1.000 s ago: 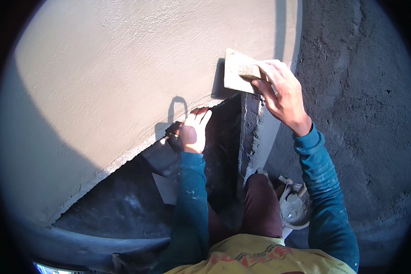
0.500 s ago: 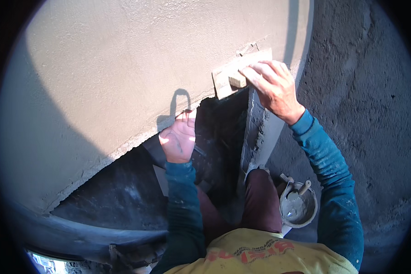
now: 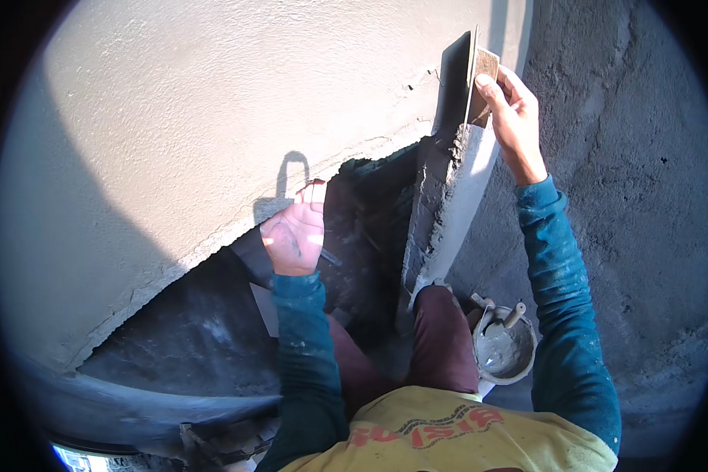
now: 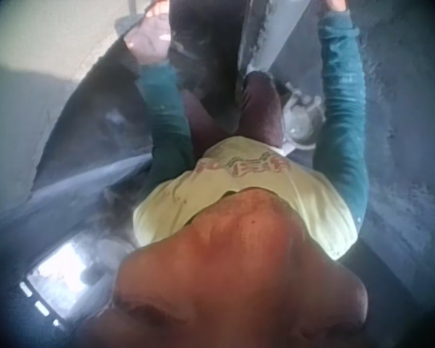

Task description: The person smooths a freshly plastered wall using a trowel. They work along the edge and then move to a larger section, repeatedly scraping and leveling the surface to create a uniform finish.

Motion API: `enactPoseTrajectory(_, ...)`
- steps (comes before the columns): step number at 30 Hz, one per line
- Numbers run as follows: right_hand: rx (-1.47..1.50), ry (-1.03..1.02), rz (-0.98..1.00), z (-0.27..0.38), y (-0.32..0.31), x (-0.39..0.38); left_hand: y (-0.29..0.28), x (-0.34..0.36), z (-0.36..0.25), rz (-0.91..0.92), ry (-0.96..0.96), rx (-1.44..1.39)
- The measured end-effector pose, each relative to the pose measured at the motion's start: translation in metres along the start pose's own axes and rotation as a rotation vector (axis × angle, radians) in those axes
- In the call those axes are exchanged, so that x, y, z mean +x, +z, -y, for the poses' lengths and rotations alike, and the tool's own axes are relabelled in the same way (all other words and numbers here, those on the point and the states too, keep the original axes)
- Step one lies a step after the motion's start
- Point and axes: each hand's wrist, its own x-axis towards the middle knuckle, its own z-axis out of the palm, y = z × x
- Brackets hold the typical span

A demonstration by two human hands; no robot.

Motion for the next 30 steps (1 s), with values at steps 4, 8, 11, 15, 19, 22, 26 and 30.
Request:
enactPoseTrajectory(4, -0.043, -0.074, -0.071, -0.006, 0.016, 0.002, -0.002, 0.001, -0.001, -0.005, -0.003, -0.003)
enactPoseTrajectory(8, -0.050, -0.042, -0.010, 0.025, 0.053, -0.023, -0.004, 0.002, -0.001, 0.000, -0.004, -0.003)
enactPoseTrajectory(11, -0.222, -0.240, 0.050, 0.051, 0.092, -0.062, -0.005, 0.003, -0.001, 0.006, -0.004, 0.002)
enactPoseTrajectory(15, -0.319, -0.468, 0.261, 0.083, 0.122, -0.100, -0.010, 0.002, 0.000, 0.019, 0.001, 0.012)
enactPoseTrajectory(19, 0.062, -0.287, 0.484, 0.091, 0.108, -0.102, -0.030, 0.017, 0.005, 0.073, 0.017, 0.030)
enactPoseTrajectory(22, 0.260, -0.026, 0.281, 0.084, 0.052, -0.064, -0.058, 0.030, 0.008, 0.188, -0.010, 0.069)
enactPoseTrajectory(26, 0.615, 0.214, 0.050, 0.028, -0.014, -0.035, -0.033, 0.016, 0.004, -0.087, -0.055, 0.043)
enactPoseTrajectory(30, 0.657, 0.348, -0.007, -0.003, -0.054, -0.011, -0.045, 0.026, -0.014, 0.000, -0.227, -0.341)
